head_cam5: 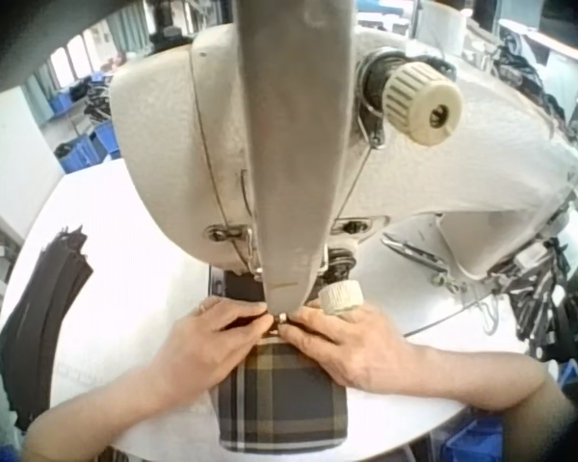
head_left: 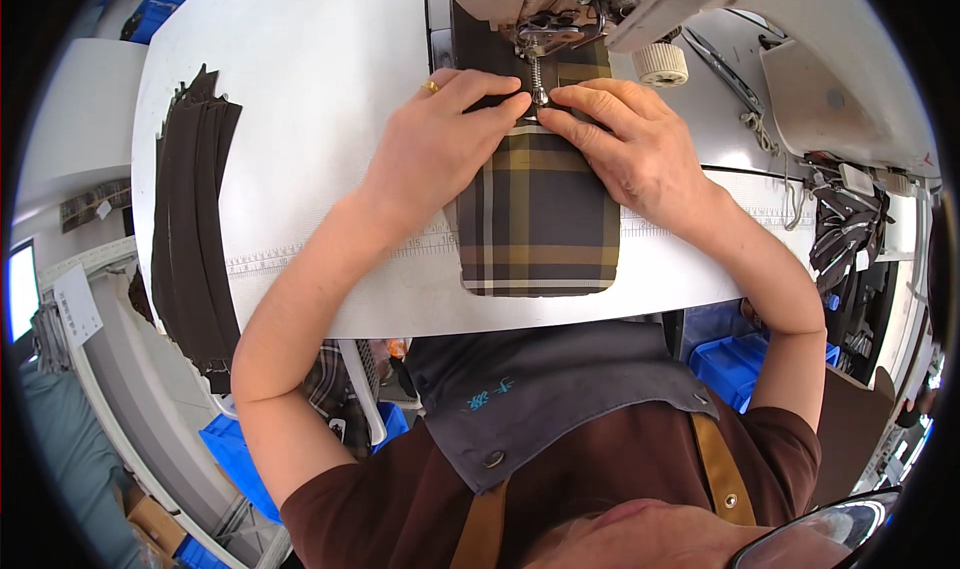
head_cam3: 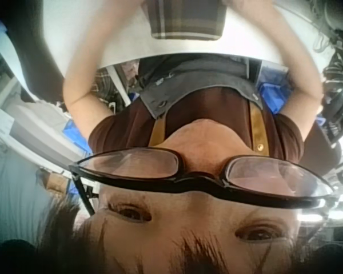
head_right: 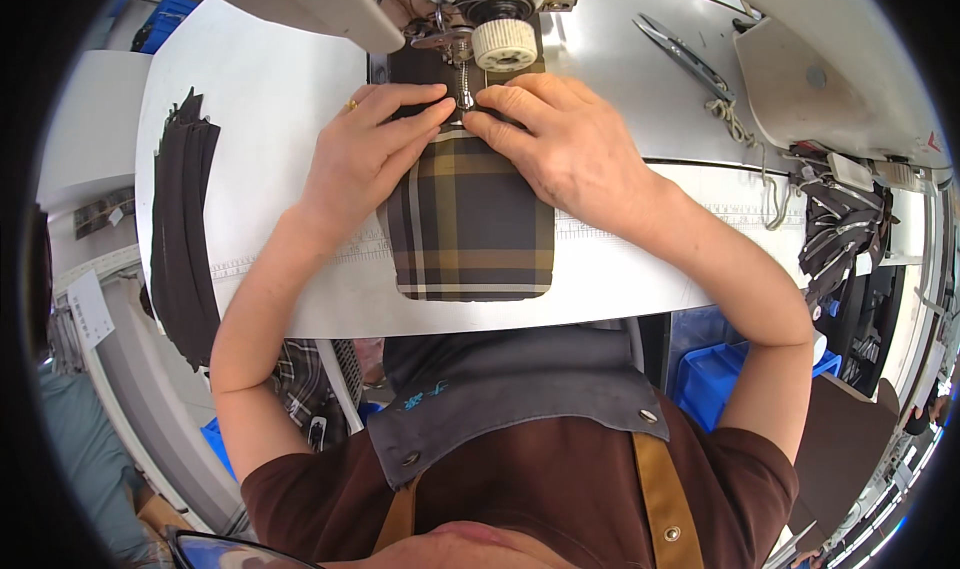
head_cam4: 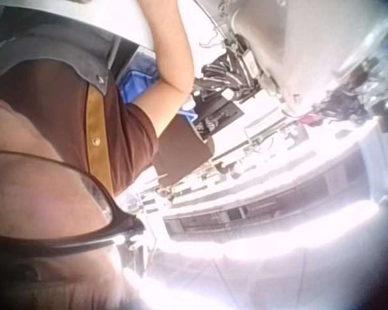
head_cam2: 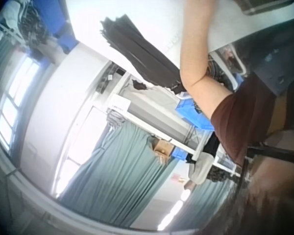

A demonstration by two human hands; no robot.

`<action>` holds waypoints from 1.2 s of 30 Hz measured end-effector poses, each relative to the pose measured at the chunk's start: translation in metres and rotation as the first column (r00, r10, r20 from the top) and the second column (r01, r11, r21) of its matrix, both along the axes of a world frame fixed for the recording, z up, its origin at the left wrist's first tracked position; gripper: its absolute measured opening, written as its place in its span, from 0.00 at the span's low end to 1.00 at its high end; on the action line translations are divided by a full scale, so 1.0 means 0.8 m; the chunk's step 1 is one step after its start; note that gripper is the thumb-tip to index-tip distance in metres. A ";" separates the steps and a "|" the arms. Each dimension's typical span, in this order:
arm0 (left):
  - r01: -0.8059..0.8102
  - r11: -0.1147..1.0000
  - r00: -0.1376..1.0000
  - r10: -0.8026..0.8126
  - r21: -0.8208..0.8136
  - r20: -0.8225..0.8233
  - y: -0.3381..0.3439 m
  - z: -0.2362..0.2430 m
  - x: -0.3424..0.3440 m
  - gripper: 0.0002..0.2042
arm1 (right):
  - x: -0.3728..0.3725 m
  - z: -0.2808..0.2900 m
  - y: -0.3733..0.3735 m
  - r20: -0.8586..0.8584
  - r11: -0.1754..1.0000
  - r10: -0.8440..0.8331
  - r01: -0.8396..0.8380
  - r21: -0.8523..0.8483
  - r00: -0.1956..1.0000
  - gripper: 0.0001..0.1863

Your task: The person uses a sewing machine to attach zippers to plaid fabric pieces. They align the zipper with the fabric edge, guide the material under the presser foot, and sew along the zipper teeth. The person repeats this process for multiple fabric pieces, handling the material and operating the machine throughout the clip.

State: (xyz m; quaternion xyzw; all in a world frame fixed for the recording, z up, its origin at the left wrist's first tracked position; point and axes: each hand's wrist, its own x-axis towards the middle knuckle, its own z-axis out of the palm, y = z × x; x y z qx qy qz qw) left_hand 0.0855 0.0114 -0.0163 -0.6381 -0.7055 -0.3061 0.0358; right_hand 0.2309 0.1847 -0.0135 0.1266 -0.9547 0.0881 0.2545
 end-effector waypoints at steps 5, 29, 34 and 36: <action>0.025 1.000 1.000 -0.025 -0.014 -0.015 0.003 0.004 -0.004 0.14 | 0.000 -0.001 -0.001 -0.011 1.000 -0.018 0.019 0.003 1.000 0.16; 0.000 1.000 0.999 0.001 -0.021 0.043 0.021 0.003 -0.017 0.09 | -0.036 0.025 0.030 0.479 0.069 0.212 0.476 -0.877 0.852 0.15; 0.007 0.995 0.998 -0.013 0.100 0.064 0.020 -0.008 -0.018 0.09 | -0.038 0.023 0.043 0.376 -0.027 0.352 0.411 -0.911 0.857 0.09; -0.001 0.996 0.997 -0.005 0.087 0.076 0.019 -0.010 -0.019 0.09 | -0.039 0.018 0.041 0.421 0.116 0.240 0.404 -0.907 0.875 0.09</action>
